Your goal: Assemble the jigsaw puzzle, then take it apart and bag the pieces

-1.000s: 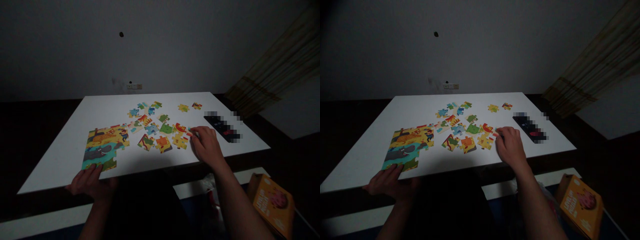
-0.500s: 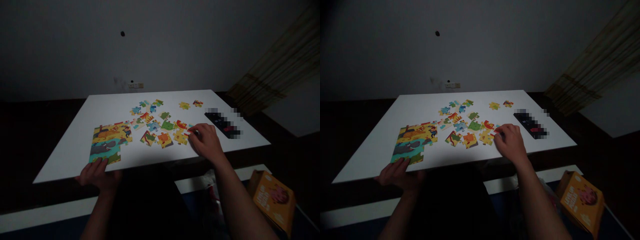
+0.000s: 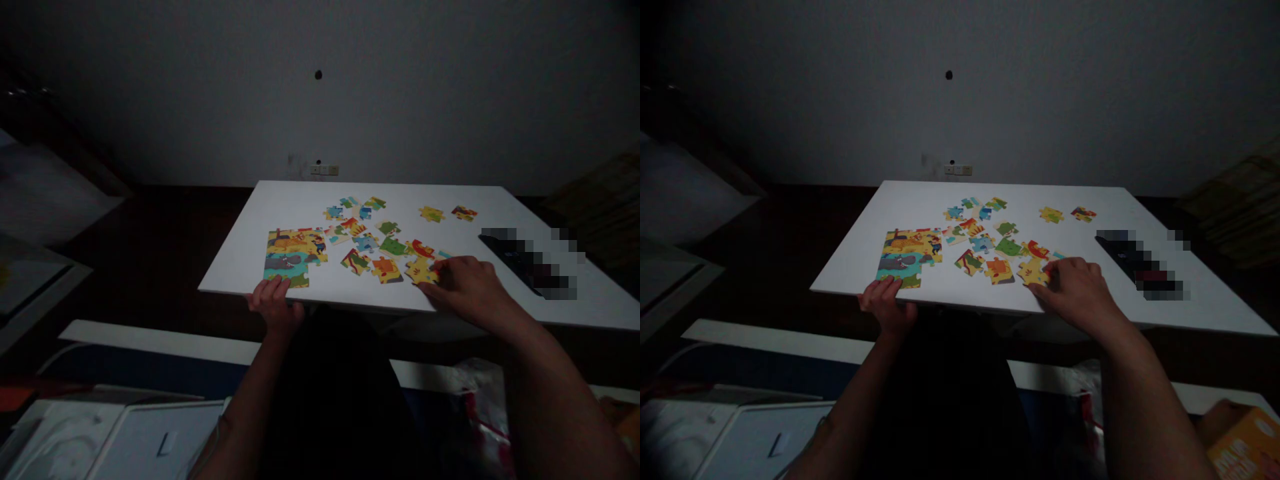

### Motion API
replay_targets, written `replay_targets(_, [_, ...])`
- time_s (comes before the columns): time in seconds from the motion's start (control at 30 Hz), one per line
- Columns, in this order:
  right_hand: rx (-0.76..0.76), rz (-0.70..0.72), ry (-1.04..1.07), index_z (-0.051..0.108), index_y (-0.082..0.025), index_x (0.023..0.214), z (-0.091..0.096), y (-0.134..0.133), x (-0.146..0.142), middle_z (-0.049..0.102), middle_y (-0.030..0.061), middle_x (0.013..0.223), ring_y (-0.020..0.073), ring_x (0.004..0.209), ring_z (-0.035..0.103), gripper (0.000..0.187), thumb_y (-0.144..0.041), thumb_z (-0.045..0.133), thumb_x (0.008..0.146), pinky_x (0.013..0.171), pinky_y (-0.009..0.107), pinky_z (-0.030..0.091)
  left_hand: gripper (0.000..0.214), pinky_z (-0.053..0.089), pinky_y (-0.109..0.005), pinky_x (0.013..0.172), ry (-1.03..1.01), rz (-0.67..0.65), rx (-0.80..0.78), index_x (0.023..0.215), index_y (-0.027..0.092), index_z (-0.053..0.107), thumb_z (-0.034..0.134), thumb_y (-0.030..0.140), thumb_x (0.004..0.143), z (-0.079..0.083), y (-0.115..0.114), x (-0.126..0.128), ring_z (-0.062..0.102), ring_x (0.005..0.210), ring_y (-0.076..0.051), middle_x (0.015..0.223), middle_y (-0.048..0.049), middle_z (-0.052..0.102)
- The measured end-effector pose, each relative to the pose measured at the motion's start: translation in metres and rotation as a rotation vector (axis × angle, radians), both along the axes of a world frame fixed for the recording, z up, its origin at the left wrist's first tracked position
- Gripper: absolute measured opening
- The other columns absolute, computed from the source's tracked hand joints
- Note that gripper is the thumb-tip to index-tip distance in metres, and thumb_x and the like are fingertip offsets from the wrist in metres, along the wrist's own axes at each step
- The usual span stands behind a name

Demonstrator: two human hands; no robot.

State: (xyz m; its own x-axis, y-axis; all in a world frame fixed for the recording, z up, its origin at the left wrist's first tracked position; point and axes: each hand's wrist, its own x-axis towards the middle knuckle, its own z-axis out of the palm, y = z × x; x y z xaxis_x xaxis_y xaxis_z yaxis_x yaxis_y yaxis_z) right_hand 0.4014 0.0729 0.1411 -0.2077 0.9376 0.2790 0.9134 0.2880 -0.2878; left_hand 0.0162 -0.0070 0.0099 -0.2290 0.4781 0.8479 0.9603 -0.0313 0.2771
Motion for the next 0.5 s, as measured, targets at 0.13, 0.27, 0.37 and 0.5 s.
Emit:
replay_targets(0.13, [-0.091,-0.156,0.165,0.062,-0.026,0.083,0.021,-0.013,-0.019,0.066,0.0095,0.083,0.0293,0.075,0.06,0.034,-0.059,0.071,0.079,0.068,0.044,0.044,0.041,0.02,-0.064,0.111,-0.012,-0.013,-0.012,0.113,0.018,0.066,0.061,0.033,0.075,0.001,-0.002,0.001,0.05,0.122,-0.036,0.116,-0.0152,0.066])
replay_targets(0.27, [-0.15,-0.117,0.601,0.057,-0.025,0.089,0.033,-0.035,-0.066,0.063,0.0013,0.078,0.0205,0.065,0.059,0.034,-0.054,0.073,0.08,0.061,0.035,0.045,0.042,0.023,-0.062,0.111,0.004,-0.02,0.005,0.116,0.02,0.065,0.061,0.031,0.076,0.0,-0.002,0.001,0.05,0.124,-0.035,0.119,-0.0134,0.066])
replay_targets(0.37, [-0.298,0.051,0.896,0.054,-0.029,0.118,0.032,-0.048,-0.112,0.062,0.0014,0.093,0.0193,0.068,0.065,0.048,-0.043,0.076,0.079,0.064,0.036,0.054,0.044,0.024,-0.061,0.112,0.059,-0.011,0.033,0.121,0.022,0.064,0.061,0.028,0.077,-0.001,-0.003,0.0,0.051,0.124,-0.033,0.119,-0.0115,0.067])
replay_targets(0.5, [-0.412,0.156,0.899,0.046,-0.033,0.144,0.027,-0.052,-0.158,0.062,0.0089,0.119,0.0227,0.077,0.072,0.062,-0.035,0.067,0.085,0.074,0.041,0.06,0.048,0.027,-0.06,0.11,0.084,-0.015,-0.011,0.126,0.023,0.061,0.063,0.026,0.078,-0.002,-0.005,-0.002,0.052,0.124,-0.033,0.121,-0.0103,0.068])
